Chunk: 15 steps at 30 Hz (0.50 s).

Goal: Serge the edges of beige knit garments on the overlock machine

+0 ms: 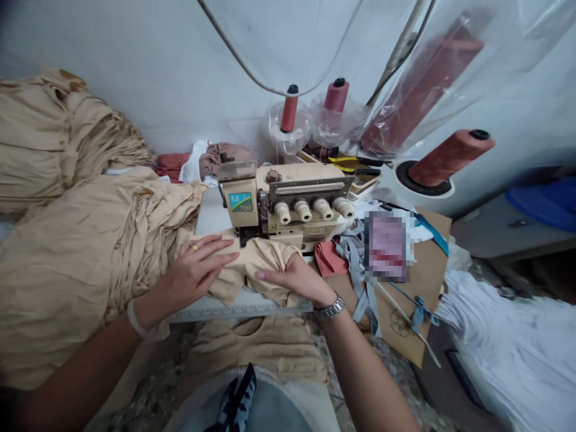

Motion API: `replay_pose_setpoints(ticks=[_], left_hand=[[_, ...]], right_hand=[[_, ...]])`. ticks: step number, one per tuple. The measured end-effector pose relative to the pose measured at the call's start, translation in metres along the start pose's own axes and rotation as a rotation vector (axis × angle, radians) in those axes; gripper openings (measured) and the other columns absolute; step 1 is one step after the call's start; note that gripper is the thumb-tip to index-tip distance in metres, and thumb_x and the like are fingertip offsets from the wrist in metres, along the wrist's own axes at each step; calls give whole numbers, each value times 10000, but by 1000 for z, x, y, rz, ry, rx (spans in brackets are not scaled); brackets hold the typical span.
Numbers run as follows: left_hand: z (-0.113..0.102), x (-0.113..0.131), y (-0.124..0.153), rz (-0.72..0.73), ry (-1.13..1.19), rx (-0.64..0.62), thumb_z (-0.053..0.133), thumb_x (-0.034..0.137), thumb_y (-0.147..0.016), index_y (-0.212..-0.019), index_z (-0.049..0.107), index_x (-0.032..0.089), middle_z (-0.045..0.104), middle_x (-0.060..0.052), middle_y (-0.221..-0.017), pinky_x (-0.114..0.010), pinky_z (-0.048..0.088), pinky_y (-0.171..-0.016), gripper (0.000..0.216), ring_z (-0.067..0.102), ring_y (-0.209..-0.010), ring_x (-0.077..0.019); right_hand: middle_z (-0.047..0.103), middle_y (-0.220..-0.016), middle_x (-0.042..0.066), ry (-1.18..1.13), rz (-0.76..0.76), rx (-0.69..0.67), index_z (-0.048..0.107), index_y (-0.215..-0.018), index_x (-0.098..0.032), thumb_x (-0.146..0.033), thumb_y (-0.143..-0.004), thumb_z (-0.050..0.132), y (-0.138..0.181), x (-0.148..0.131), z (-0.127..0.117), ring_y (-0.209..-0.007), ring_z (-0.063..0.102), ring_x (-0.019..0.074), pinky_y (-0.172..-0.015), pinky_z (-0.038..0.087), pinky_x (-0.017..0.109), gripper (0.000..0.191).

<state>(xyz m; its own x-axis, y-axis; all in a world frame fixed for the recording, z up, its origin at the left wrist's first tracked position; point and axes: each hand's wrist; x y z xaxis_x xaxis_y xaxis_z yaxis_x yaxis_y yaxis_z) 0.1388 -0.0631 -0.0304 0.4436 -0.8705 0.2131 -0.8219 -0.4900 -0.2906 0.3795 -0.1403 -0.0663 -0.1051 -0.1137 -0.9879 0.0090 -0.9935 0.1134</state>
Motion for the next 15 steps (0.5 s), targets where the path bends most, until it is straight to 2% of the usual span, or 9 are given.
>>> replay_pose_setpoints(ticks=[1, 3, 8, 10, 13, 15], left_hand=[[-1, -2, 0, 16, 10, -11, 468, 126, -947, -1242, 677, 261, 634, -72, -1380, -493, 362, -1054, 386, 493, -1341, -283], [-2, -5, -1, 36, 21, -31, 460, 133, -951, -1225, 689, 285, 645, -56, -1370, -488, 347, -1050, 388, 482, -1357, -285], [1, -8, -2, 22, 12, -4, 459, 139, -956, -1244, 676, 309, 619, -55, -1399, -506, 301, -1059, 399, 447, -1386, -301], [2, -8, -6, 12, -2, -15, 469, 133, -950, -1252, 671, 314, 603, -61, -1411, -519, 305, -1049, 406, 428, -1396, -319], [2, -4, -10, 14, -50, -5, 464, 104, -940, -1258, 669, 313, 585, -92, -1402, -522, 336, -1009, 432, 437, -1366, -335], [3, 2, -10, 5, -94, 30, 455, 79, -932, -1256, 671, 298, 599, -113, -1343, -486, 379, -959, 447, 500, -1269, -315]], right_hand=[[749, -1153, 25, 0, 17, -85, 721, -1181, -220, -230, -638, 864, 3, -1, -3, -1088, 669, 242, -998, 502, 353, 561], [749, -1159, 24, -63, 50, -116, 718, -1187, -226, -176, -597, 869, 8, 0, -7, -1091, 674, 233, -1023, 482, 343, 611], [774, -1061, 67, -389, 142, 100, 728, -1108, -224, -251, -579, 843, 10, 13, -7, -1039, 702, 292, -926, 547, 428, 542], [785, -956, 71, -355, 125, 188, 747, -1017, -210, -270, -578, 834, 6, 17, -5, -915, 723, 294, -826, 583, 416, 452], [740, -693, 44, -251, 75, 338, 749, -861, -191, -320, -615, 806, 2, 16, -2, -671, 696, 252, -656, 593, 377, 283], [724, -669, 31, -217, 23, 394, 753, -892, -195, -337, -649, 798, 2, 13, 1, -682, 692, 246, -669, 593, 368, 285]])
Point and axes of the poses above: each hand's wrist, its own y-axis away from the middle knuckle, its own z-axis out of the palm, x = y × z
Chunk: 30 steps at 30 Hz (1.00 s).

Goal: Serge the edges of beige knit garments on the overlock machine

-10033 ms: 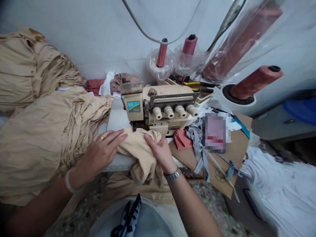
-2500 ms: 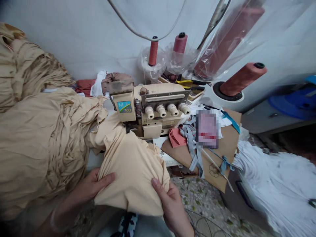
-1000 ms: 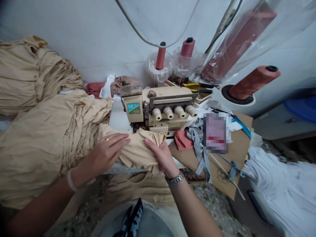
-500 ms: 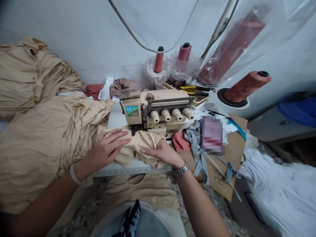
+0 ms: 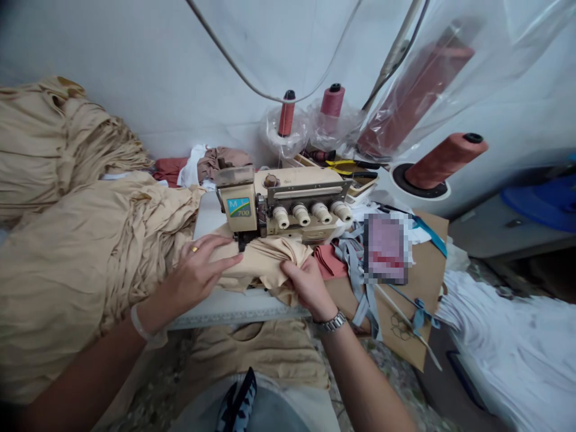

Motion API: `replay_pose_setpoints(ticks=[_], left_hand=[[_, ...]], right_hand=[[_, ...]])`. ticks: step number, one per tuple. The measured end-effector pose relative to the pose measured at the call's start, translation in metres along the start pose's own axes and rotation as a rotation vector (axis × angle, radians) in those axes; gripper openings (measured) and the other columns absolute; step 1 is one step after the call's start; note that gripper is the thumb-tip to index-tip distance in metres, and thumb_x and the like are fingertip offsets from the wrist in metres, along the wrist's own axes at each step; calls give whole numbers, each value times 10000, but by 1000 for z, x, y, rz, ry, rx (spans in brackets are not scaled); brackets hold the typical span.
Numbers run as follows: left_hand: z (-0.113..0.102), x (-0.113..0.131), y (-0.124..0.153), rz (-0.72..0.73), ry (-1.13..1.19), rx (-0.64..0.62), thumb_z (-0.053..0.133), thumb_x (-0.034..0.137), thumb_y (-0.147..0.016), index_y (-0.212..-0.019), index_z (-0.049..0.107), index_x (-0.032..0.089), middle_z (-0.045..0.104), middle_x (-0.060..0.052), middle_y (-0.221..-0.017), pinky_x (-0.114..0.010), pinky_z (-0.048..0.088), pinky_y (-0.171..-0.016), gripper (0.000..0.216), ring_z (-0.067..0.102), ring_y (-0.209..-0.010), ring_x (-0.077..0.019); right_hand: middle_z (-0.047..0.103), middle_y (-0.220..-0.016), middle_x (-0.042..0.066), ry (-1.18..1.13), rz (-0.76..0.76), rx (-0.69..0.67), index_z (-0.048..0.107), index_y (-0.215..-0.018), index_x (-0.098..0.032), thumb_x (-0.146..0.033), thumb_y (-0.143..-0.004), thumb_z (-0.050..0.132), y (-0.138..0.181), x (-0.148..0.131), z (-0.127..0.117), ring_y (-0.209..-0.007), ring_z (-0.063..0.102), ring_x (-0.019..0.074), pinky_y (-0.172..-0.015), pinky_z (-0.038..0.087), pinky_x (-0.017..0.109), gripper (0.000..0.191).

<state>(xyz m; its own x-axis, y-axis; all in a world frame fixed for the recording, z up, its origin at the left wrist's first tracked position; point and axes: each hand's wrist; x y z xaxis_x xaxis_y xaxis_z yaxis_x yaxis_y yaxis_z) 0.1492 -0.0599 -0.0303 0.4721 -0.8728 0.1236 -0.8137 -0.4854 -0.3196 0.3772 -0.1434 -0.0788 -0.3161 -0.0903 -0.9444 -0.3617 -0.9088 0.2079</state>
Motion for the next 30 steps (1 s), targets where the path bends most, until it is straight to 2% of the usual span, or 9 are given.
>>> replay_pose_setpoints(ticks=[3, 5, 10, 16, 21, 24, 27, 28, 30], left_hand=[[2, 13, 5, -13, -15, 17, 451, 74, -933, -1284, 648, 253, 634, -118, -1225, -412, 424, -871, 441, 557, -1110, -266], [4, 19, 8, -9, -9, 15, 466, 101, -942, -1311, 623, 240, 633, -116, -1243, -419, 418, -879, 424, 553, -1128, -268], [8, 16, 7, 17, -7, 59, 488, 177, -980, -1290, 633, 240, 622, -118, -1330, -486, 372, -982, 348, 520, -1261, -299], [11, 1, 4, 44, 60, 35, 499, 134, -952, -1292, 644, 275, 597, -114, -1381, -572, 321, -1087, 396, 442, -1386, -340], [7, -11, 2, 65, 166, 0, 450, 98, -948, -1253, 676, 294, 610, -99, -1364, -628, 262, -1123, 428, 439, -1398, -324], [4, -32, -10, 69, 225, 6, 429, 116, -965, -1139, 737, 298, 662, -75, -1273, -599, 271, -1139, 398, 516, -1331, -275], [2, -52, -18, 26, 257, 55, 429, 182, -983, -1028, 781, 257, 697, -83, -1200, -489, 386, -1104, 363, 569, -1265, -243], [2, -54, -17, -19, 240, 64, 411, 197, -991, -1042, 778, 241, 693, -92, -1222, -468, 411, -1092, 373, 557, -1282, -246], [2, -50, -8, -125, 148, 46, 391, 254, -1008, -1200, 714, 212, 636, -117, -1350, -508, 399, -1110, 379, 479, -1370, -286]], right_hand=[[775, -940, 54, 6, -72, -44, 752, -1045, -200, -349, -712, 806, 3, -3, 0, -895, 707, 259, -812, 584, 362, 369], [768, -1051, 61, 23, -83, -81, 754, -1057, -196, -360, -727, 823, 3, -4, -5, -931, 703, 249, -831, 578, 349, 375], [775, -1033, 61, 108, -86, -78, 769, -1024, -192, -358, -700, 857, -1, -2, -16, -861, 713, 235, -800, 589, 358, 375], [747, -1171, 92, 101, -172, 12, 756, -1073, -184, -396, -674, 866, -3, -2, -16, -1047, 701, 282, -969, 553, 422, 465], [724, -1227, 98, 194, -197, 68, 723, -1136, -188, -413, -734, 817, 1, 7, -27, -1130, 672, 295, -1026, 513, 451, 470], [708, -1258, 105, 330, -245, 79, 691, -1188, -181, -429, -784, 754, 3, 8, -34, -1159, 658, 299, -1030, 502, 448, 479], [732, -1191, 129, 606, -305, 91, 688, -1190, -165, -429, -817, 662, 8, 4, -42, -1107, 680, 323, -960, 531, 445, 457], [746, -1140, 139, 729, -310, 117, 696, -1171, -164, -415, -822, 630, 11, 2, -46, -1056, 698, 334, -904, 548, 444, 434], [765, -1006, 155, 983, -293, 204, 710, -1116, -169, -373, -825, 573, 19, 0, -57, -917, 724, 349, -763, 558, 434, 380]])
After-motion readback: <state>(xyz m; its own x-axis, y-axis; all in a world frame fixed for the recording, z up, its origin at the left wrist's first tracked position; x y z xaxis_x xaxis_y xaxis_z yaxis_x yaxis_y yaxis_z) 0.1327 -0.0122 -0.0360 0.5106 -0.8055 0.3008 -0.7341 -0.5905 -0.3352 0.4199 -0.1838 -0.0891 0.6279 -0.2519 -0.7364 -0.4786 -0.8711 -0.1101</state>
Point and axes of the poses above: each hand's wrist, its own y-axis away from the middle knuckle, its own z-axis out of the palm, x = y × z
